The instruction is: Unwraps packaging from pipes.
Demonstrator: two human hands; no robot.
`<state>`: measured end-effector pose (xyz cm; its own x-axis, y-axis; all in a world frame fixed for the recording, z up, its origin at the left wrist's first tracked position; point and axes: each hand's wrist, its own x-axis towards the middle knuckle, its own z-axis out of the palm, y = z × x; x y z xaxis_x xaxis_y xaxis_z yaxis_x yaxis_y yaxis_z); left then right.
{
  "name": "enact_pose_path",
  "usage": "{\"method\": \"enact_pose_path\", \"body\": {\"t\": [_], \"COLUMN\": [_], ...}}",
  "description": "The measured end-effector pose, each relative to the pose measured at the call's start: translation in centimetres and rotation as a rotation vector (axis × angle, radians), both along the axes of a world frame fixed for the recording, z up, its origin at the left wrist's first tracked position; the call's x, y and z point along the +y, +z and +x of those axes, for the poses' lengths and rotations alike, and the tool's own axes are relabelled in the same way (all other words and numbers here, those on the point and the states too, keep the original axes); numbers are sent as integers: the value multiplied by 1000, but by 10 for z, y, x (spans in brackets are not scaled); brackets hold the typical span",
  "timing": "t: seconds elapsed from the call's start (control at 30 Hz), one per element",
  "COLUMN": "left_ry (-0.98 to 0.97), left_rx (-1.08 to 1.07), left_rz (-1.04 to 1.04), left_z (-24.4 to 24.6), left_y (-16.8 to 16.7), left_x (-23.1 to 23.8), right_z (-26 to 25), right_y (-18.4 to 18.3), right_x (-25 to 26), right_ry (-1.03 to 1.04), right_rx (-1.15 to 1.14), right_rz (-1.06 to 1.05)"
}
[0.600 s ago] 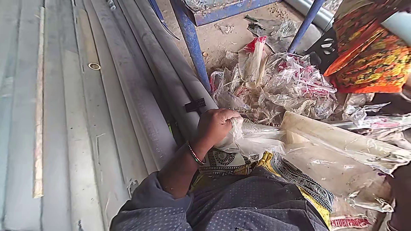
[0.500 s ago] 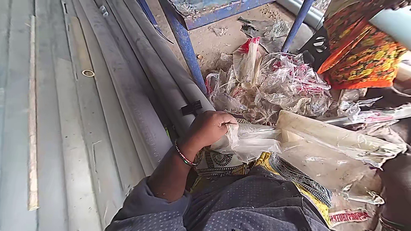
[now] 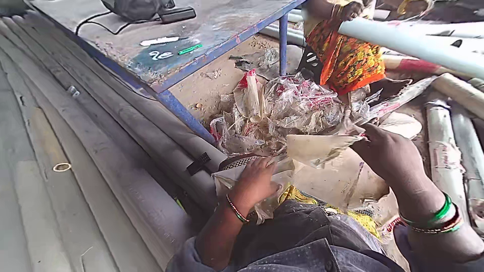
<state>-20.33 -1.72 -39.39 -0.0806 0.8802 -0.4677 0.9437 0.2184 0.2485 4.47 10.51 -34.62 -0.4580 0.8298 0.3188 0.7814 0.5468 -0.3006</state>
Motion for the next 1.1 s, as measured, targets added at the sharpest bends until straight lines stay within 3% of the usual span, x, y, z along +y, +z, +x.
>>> {"method": "enact_pose_path", "body": {"t": [0.13,0.33,0.47,0.53,0.6,0.7,0.8,0.93,1.0,1.1], "left_ry": [-40,51,-3,9,80,126,165,192,185,174], "left_rx": [101,109,136,104,103,165,205,206,223,269], "left_rz": [30,407,474,562,480,333,313,309,313,328], "left_z": [22,24,21,17,20,19,15,11,13,17], "left_y": [-26,-47,-47,-53,-46,-38,-36,-37,-39,-42], "left_x": [-5,6,10,11,17,31,43,51,50,46], "right_z": [-29,-93,-105,-95,-75,-42,-22,-24,-33,-48], "right_y": [26,63,75,71,50,-8,-75,-153,-170,-176], "right_x": [1,2,10,23,34,38,21,-11,-19,-19], "right_ry": [206,358,503,533,528,305,38,-40,-64,-111], "right_rx": [-54,-151,-77,106,437,770,798,670,706,903], "right_rz": [82,-56,-180,-268,-317,-430,-836,-1437,-1582,-1639]}}
